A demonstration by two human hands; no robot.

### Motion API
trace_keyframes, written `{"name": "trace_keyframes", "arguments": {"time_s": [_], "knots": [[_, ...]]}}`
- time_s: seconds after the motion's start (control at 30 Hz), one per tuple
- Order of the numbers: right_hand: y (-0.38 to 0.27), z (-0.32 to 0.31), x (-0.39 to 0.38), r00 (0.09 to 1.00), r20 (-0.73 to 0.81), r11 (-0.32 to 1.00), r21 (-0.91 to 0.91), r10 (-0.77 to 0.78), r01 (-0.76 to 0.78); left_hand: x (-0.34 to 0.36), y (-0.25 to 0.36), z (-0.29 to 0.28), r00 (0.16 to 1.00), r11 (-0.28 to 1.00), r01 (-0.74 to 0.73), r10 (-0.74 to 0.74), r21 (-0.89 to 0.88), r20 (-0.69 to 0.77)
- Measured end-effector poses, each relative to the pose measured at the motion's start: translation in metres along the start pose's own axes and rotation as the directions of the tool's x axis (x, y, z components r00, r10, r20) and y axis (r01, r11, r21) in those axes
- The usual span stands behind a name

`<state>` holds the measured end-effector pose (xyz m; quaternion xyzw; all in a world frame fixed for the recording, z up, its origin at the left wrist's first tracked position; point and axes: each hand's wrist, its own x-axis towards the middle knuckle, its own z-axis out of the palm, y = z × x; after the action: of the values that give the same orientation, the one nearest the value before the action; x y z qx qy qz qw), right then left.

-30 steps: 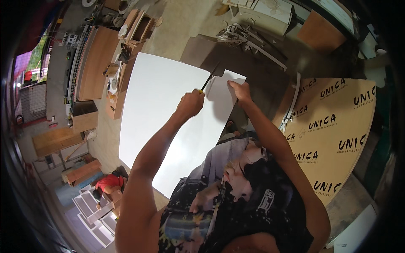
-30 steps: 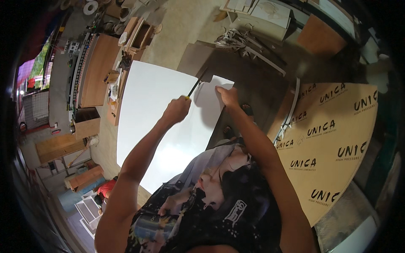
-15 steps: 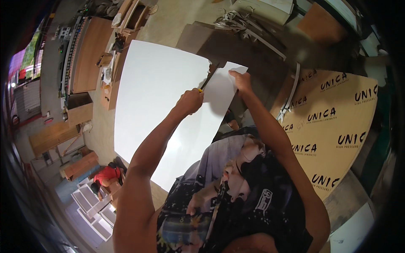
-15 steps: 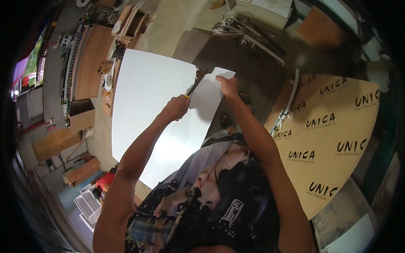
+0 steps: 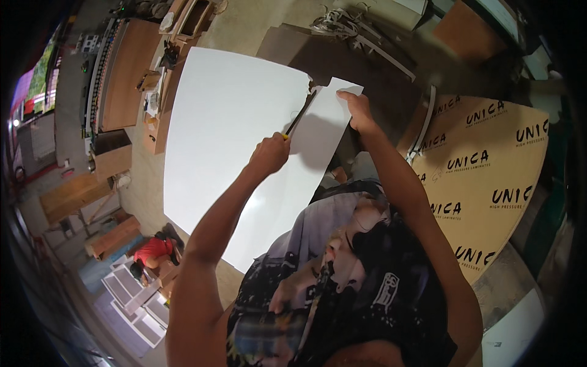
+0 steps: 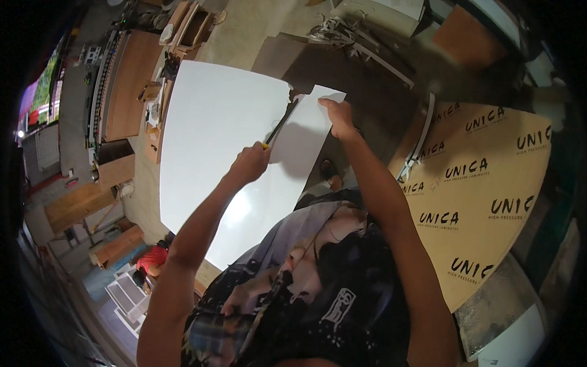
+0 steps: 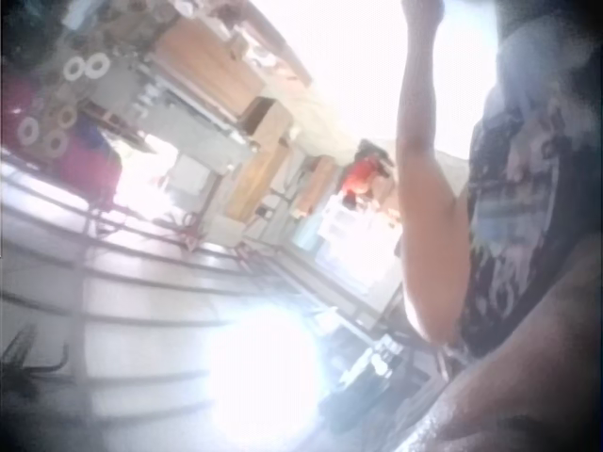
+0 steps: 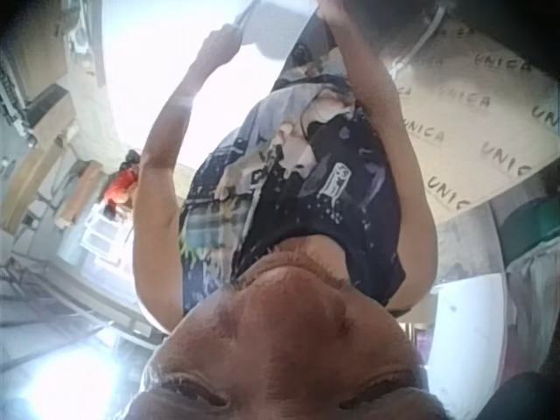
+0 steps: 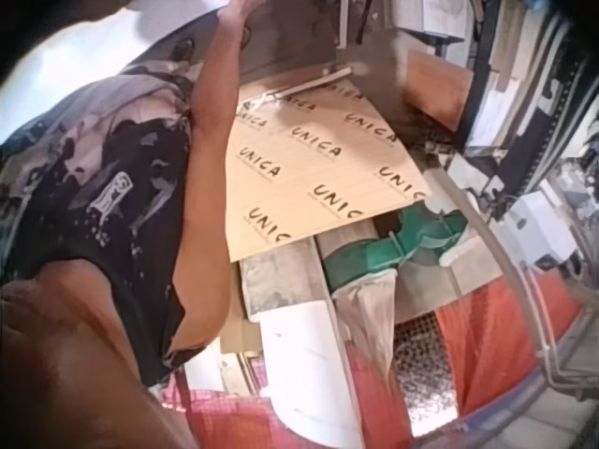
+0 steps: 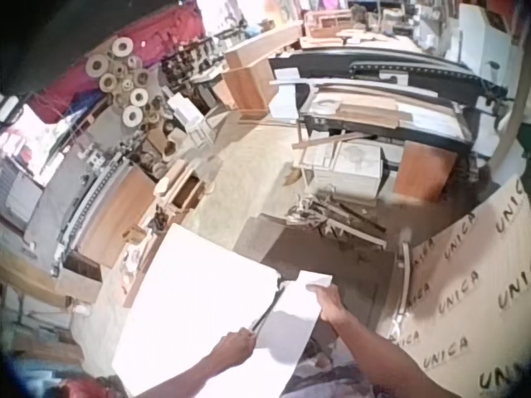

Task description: The person uses a utility knife to score and snap a large white laminate sheet. They repeatedly score the edges, rotate the sheet, and break off sections to shape the material.

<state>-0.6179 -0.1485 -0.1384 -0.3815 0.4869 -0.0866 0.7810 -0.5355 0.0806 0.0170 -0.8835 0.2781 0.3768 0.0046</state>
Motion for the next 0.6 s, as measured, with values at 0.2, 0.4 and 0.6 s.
{"name": "trace_keyframes", "arguments": {"time_s": [0.2,0.4,0.6], "knots": [[0.029,-0.007,-0.003,0.991,-0.129,0.998,0.06,0.031,-0.023,0.0,-0.017,0.003,0.999,0.998,-0.029,0.028,0.056,0.033],[0.024,-0.002,-0.034,0.988,-0.02,0.978,0.139,-0.152,0.154,-0.041,-0.059,0.006,0.931,0.938,-0.328,0.341,0.112,-0.129],[0.058,0.008,-0.086,0.994,0.026,0.987,-0.117,-0.11,0.113,-0.088,-0.078,0.023,0.967,0.977,-0.21,0.202,-0.032,-0.153]]}}
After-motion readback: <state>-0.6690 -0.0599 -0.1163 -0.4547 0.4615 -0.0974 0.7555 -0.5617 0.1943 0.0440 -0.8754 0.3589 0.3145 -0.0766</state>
